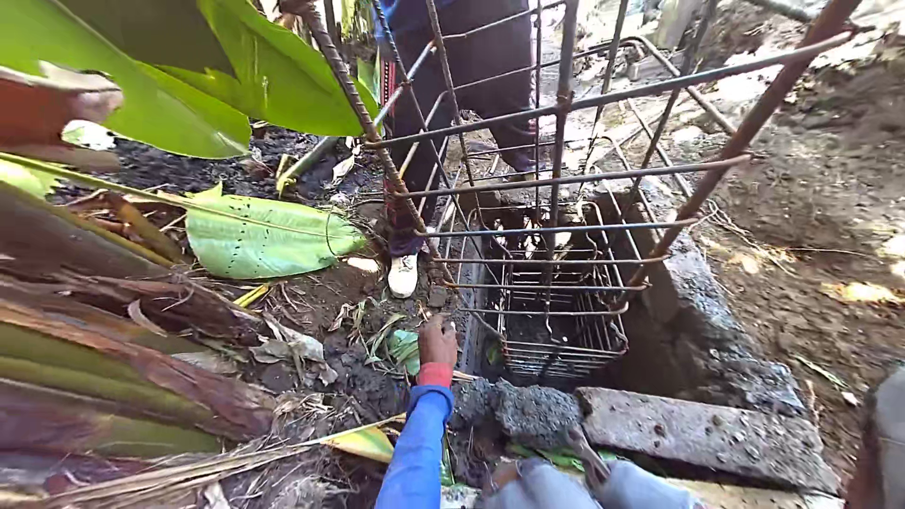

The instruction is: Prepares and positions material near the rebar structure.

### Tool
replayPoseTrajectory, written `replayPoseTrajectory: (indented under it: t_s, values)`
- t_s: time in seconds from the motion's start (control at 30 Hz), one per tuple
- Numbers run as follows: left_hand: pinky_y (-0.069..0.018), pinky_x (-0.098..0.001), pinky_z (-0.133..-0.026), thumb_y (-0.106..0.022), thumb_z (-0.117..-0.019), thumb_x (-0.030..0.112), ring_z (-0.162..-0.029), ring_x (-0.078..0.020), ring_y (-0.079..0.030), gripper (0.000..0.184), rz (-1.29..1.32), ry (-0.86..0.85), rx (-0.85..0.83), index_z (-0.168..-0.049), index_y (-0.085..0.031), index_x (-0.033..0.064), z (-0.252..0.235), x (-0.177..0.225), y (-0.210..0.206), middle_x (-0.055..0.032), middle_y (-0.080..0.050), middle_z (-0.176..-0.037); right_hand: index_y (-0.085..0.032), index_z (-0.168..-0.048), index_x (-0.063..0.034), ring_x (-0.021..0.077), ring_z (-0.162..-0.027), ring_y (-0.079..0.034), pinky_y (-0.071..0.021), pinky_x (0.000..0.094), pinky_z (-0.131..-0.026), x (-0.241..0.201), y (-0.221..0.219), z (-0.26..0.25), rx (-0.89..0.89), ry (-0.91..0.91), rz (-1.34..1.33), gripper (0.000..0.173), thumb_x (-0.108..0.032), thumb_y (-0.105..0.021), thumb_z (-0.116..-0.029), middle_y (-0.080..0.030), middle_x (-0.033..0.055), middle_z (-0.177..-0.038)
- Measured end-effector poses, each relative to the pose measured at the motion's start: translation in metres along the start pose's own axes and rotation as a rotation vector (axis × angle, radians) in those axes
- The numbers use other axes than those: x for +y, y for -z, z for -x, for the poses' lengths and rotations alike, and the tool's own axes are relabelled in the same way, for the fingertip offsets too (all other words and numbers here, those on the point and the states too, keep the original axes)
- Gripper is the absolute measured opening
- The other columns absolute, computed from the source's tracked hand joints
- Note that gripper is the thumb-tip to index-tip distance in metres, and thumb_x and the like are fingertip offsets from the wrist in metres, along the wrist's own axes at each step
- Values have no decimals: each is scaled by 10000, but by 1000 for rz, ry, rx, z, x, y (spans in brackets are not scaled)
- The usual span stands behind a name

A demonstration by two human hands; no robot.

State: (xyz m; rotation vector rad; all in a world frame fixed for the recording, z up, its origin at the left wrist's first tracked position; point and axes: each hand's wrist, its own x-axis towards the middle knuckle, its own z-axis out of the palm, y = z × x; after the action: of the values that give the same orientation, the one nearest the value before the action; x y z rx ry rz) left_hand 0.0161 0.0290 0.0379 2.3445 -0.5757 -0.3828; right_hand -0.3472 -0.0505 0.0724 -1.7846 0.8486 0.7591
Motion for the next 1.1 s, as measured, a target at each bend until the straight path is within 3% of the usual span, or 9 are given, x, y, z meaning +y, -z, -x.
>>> replayPoseTrajectory:
  t_s: [0.07,0.13,0.2,0.3,0.4,0.53,0.67,0.83,1.1]
  values:
    - [-533,-470,-1036,-553,-1033,182,-1117,-254,-710,314,-128,-56,24,-1294,-685,67,4,2,2,-130,-738,-1181,-670,-990,-60,224,-670,-640,-572,465,-632,-24,17,-16,-96,30,-496,418,-472,-597,-982,-635,91,-776]
    - [-535,-457,-1032,-555,-1037,178,-1105,-240,-711,305,-110,-66,10,-1285,-690,64,5,0,3,-126,-740,-1174,-660,-1080,-86,192,-707,-657,-601,423,-698,-60,33,-35,-301,100,-918,374,-448,-613,-997,-642,61,-810]
    - [-547,-455,-1008,-550,-1033,165,-1076,-244,-714,317,-71,-65,-24,-1303,-675,54,1,1,7,-136,-735,-1164,-638,-1159,-96,209,-753,-668,-607,418,-739,-94,41,-66,-416,200,-1102,323,-379,-615,-1006,-637,77,-853]
    - [-586,-475,-930,-542,-1026,147,-998,-269,-724,368,-62,-30,-113,-1376,-601,50,-1,3,14,-153,-721,-1138,-671,-1129,-86,208,-695,-679,-607,404,-651,-132,39,-115,-200,191,-801,404,-456,-666,-966,-666,88,-821]
    - [-621,-461,-799,-550,-1010,101,-854,-261,-734,403,-7,13,-158,-1412,-552,67,-3,11,20,-144,-725,-1040,-717,-1110,-138,225,-912,-698,-567,498,-826,-158,31,-153,51,119,-303,467,-558,-644,-918,-720,75,-995]
    - [-618,-379,-639,-571,-1008,89,-686,-201,-714,343,86,98,-200,-1350,-593,64,-3,17,28,-115,-732,-988,-676,-1245,-193,200,-900,-698,-576,453,-792,-176,16,-174,75,175,-486,421,-483,-666,-940,-720,57,-1019]
    - [-627,-343,-592,-607,-999,64,-621,-190,-704,296,138,176,-229,-1293,-624,32,0,26,31,-142,-717,-1021,-673,-1242,-202,185,-983,-722,-606,455,-824,-188,8,-175,32,223,-664,366,-436,-666,-960,-740,31,-1077]
    - [-614,-324,-569,-623,-996,76,-591,-177,-692,259,122,214,-219,-1252,-648,49,-2,29,33,-128,-724,-978,-651,-1274,-201,204,-1006,-722,-612,483,-831,-196,-2,-179,84,252,-653,336,-389,-606,-999,-736,47,-1091]
    - [-626,-332,-607,-604,-1000,104,-629,-170,-712,256,31,222,-254,-1237,-689,59,-4,35,36,-117,-739,-981,-672,-1145,-125,207,-780,-725,-622,440,-722,-205,-11,-178,173,217,-629,321,-402,-592,-1003,-724,73,-895]
